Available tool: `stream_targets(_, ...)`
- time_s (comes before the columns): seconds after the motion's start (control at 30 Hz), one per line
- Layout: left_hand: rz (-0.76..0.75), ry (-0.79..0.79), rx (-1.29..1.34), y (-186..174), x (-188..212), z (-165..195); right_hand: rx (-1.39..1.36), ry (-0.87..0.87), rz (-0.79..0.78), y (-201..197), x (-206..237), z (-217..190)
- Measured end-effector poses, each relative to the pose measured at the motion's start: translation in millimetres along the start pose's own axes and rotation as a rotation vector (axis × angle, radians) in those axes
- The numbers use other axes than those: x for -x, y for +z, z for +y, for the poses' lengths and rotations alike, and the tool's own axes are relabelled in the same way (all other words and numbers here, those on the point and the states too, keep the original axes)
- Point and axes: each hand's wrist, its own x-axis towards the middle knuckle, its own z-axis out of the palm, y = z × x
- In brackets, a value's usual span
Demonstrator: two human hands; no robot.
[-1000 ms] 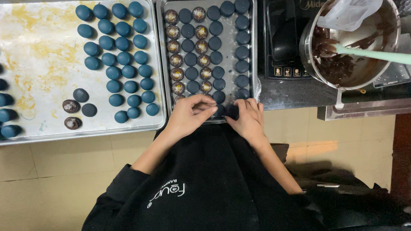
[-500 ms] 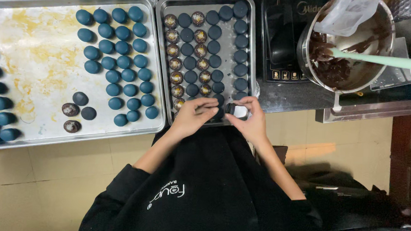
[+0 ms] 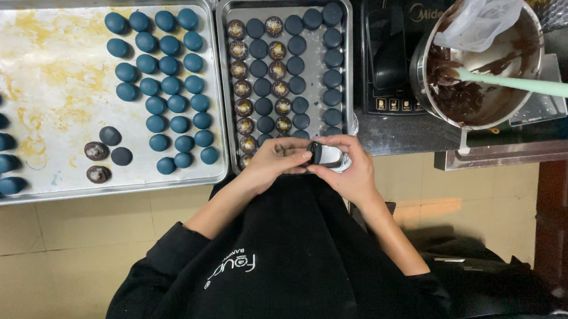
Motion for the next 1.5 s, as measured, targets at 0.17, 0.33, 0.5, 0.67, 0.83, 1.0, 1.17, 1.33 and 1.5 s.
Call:
stream_targets(0.17,-0.007,0.023,0.010,0.1,1.5,0.7,0.065,-0.047,0.009,-0.3,1.7,-3.7)
stream_targets(0.33,0.011,0.016,0.059,-2.2,-1.0,-5.0,-0.018,-0.103,0.017,-0.6,-0.7,-14.0)
stream_targets(0.5,0.014,0.018,0.061,-3.7,-1.3,-8.4,0.173,-0.357,-0.010,-6.3,-10.7,-22.5)
stream_targets(0.67,0.009,0.010,0.036,-3.3,-0.3,-6.1,0.142,-0.324,-0.029,-6.6,-10.3,-25.6)
stream_targets(0.83,0.000,0.030,0.010,-4.3,1.1,-4.2,0.099,-0.280,-0.058,-6.4,-7.9,-21.0)
stream_targets(1.0,-0.002,0.051,-0.006,-3.4,1.9,-3.7,0.106,-0.309,-0.043,-5.2,-7.0,-15.9)
stream_targets(1.17,0.006,0.047,-0.049,-2.4,3.5,-1.0,0.107,-0.313,-0.028,-4.2,-6.6,-12.5)
stream_targets(1.33,0.015,0.045,-0.058,0.9,3.8,1.3,0.125,-0.326,-0.018,-3.9,-5.8,-5.0)
stream_targets(1.5,-0.010,0.060,-0.048,6.9,4.0,4.2,-0.014,-0.127,-0.035,-4.1,-2.6,1.2)
